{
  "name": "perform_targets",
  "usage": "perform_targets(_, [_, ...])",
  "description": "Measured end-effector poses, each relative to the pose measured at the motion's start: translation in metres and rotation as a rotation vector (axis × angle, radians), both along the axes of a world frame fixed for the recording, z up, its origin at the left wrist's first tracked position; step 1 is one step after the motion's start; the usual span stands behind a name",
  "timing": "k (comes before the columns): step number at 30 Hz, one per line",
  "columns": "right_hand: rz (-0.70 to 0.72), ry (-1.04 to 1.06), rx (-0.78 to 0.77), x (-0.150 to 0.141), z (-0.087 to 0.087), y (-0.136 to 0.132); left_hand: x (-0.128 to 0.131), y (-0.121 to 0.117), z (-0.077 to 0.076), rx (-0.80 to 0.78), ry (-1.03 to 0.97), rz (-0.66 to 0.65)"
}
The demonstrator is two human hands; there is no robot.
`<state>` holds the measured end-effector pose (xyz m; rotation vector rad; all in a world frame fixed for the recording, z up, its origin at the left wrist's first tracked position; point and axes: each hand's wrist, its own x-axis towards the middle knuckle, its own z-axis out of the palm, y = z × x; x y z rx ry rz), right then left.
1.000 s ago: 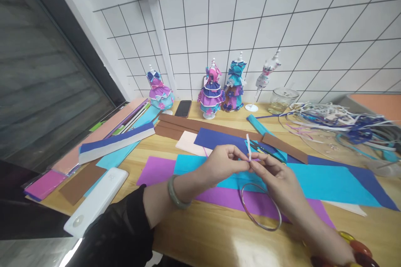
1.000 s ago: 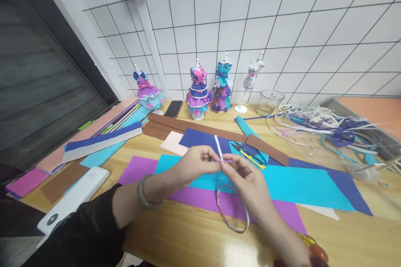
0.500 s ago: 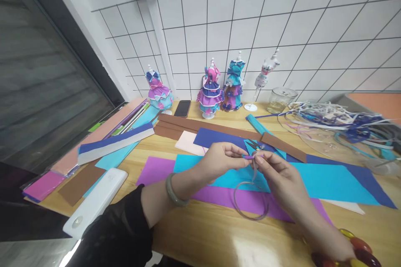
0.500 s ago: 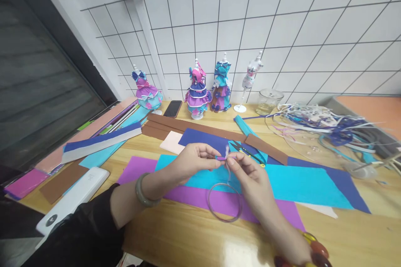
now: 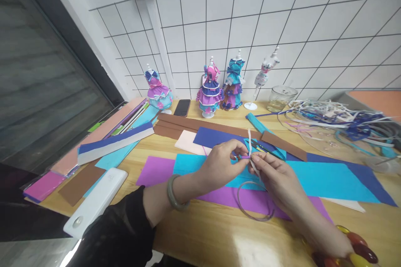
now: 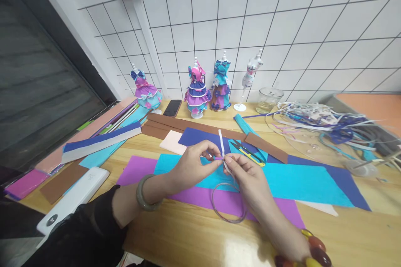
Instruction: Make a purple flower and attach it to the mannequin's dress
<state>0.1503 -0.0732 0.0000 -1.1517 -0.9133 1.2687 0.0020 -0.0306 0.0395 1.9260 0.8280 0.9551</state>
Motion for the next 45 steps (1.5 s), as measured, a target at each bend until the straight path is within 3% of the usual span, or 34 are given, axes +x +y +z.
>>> perform_targets(5, [-0.015,-0.008,0.024,0.002,0.001,0.0,0.001,0.004,-0.005,-0.111,-0.069,0.024])
perform_targets(14, [-0.105,-0.062,0.065,0.001,0.002,0.001,0.002,0.011,-0.007,-0.59,-0.228,-0.064])
perform_targets(19, [-0.108,-0.08,0.074,0.002,0.002,0.002,0.003,0.012,-0.01,-0.498,-0.214,-0.045])
perform_targets(25, [-0.089,-0.185,0.109,-0.003,0.008,-0.001,0.002,0.015,-0.011,-0.785,-0.193,-0.132])
perform_targets(33, [-0.064,-0.333,0.202,-0.004,0.007,-0.005,-0.002,0.019,-0.012,-0.906,-0.259,-0.178])
perform_targets(40, [-0.089,-0.649,0.375,0.0,0.007,-0.004,-0.004,0.018,-0.008,-0.879,-0.308,-0.184])
perform_targets(45, [-0.067,-0.726,0.436,0.004,0.007,-0.003,-0.004,0.024,-0.013,-0.935,-0.294,-0.21])
